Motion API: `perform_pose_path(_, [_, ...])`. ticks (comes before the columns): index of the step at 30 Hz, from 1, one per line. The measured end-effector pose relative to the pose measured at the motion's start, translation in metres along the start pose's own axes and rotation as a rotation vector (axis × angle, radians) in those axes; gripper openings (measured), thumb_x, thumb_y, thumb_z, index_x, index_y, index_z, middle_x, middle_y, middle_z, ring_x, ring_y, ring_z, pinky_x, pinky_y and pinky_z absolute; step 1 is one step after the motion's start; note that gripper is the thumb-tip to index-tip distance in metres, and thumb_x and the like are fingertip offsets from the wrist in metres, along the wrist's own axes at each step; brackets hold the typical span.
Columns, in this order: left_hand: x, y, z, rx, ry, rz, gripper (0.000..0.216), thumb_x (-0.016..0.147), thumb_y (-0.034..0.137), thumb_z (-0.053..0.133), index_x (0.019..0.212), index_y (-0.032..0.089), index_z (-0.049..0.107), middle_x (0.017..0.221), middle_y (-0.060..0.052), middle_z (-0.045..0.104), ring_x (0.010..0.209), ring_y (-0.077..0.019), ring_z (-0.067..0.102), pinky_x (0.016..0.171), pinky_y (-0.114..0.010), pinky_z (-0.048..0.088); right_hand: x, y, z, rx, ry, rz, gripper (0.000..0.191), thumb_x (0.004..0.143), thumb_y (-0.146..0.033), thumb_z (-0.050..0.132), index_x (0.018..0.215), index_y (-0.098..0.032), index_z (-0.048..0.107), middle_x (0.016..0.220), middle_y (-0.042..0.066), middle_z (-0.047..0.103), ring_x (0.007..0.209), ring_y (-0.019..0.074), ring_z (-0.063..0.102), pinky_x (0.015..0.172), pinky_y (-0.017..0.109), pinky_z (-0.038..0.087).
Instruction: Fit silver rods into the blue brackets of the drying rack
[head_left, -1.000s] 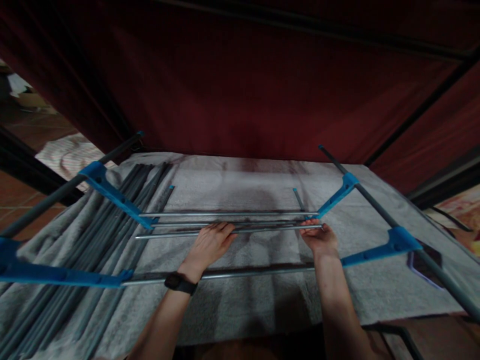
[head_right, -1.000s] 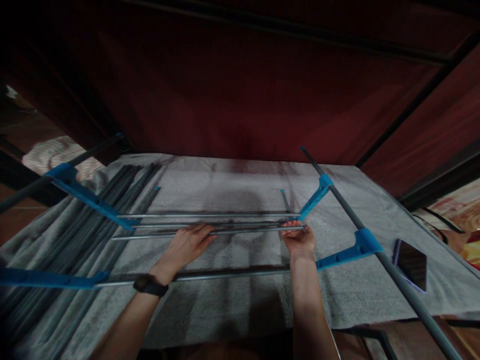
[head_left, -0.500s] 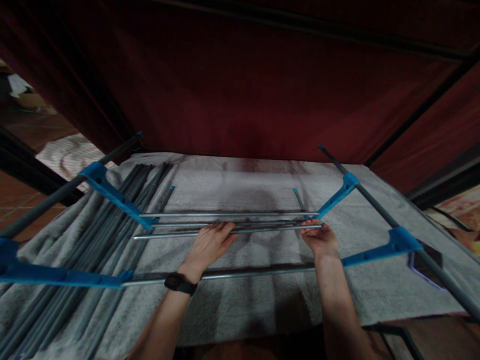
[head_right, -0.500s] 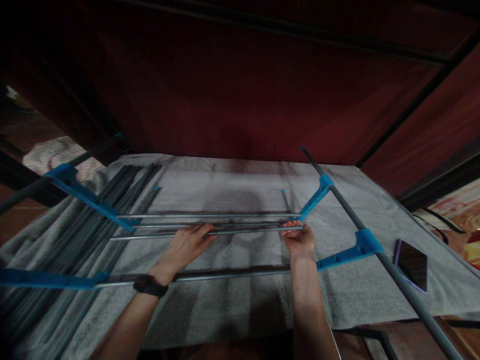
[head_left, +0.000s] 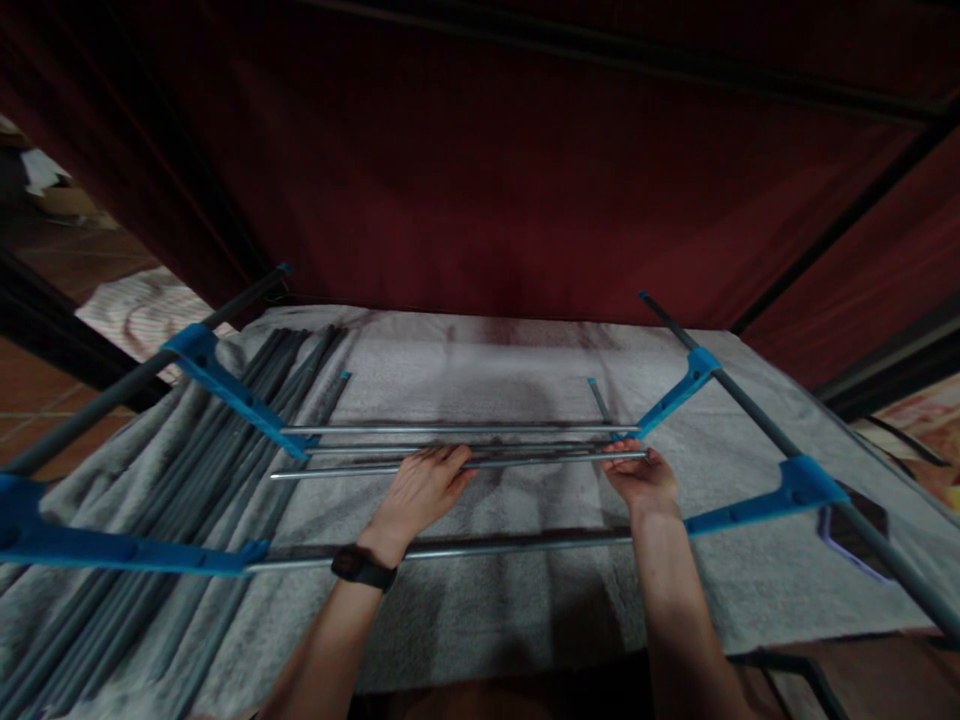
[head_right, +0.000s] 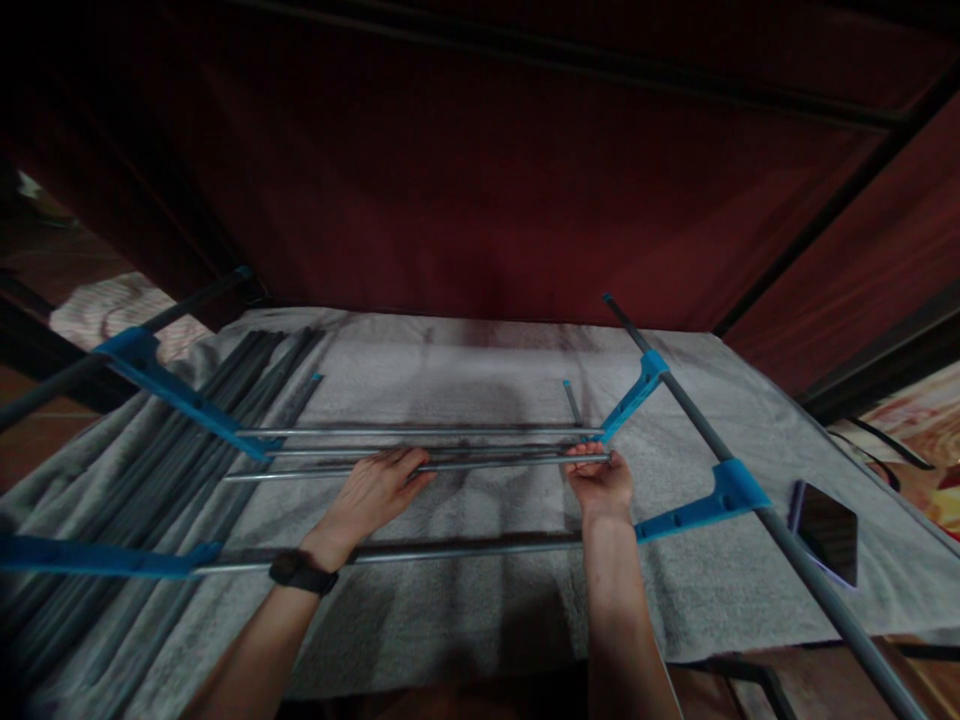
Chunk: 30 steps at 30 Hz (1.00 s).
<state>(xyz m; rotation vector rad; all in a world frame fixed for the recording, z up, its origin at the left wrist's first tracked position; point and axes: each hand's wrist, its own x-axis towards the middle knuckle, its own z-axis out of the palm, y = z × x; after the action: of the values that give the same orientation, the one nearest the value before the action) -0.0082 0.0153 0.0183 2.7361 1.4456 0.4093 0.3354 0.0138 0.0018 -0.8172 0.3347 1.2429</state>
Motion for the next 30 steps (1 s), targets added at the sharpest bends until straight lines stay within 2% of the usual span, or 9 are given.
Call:
perform_pose_path(17, [-0.0012,-0.0015,0.0027,-0.01,0.014,-0.002,0.021,0.098,0.038,0.043,0.099,0.023,0.057,0.09,-0.003,0.068,0.083,-0.0191,0.063,0.073,-0.031,0.04,0.006,-0.0001,-0.0057,-0.029,-0.047,-0.013,0.016,0.077,-0.019,0.034,0.074,-0.021,0.049,0.059,-0.001,0.057,0.055,0.0153,0.06,0.053,0.033,0.053])
perform_pose_path(30, [-0.0001,0.0008,-0.0021,-0.015,-0.002,-0.013,0.02,0.097,0.037,0.045,0.097,0.022,0.058,0.089,-0.003,0.068,0.082,-0.019,0.064,0.073,-0.031,0.043,0.0083,0.0011,-0.009,-0.037,-0.093,-0.041,0.012,0.074,-0.018,0.037,0.077,-0.021,0.048,0.061,-0.001,0.057,0.055,0.015,0.06,0.054,0.033,0.054])
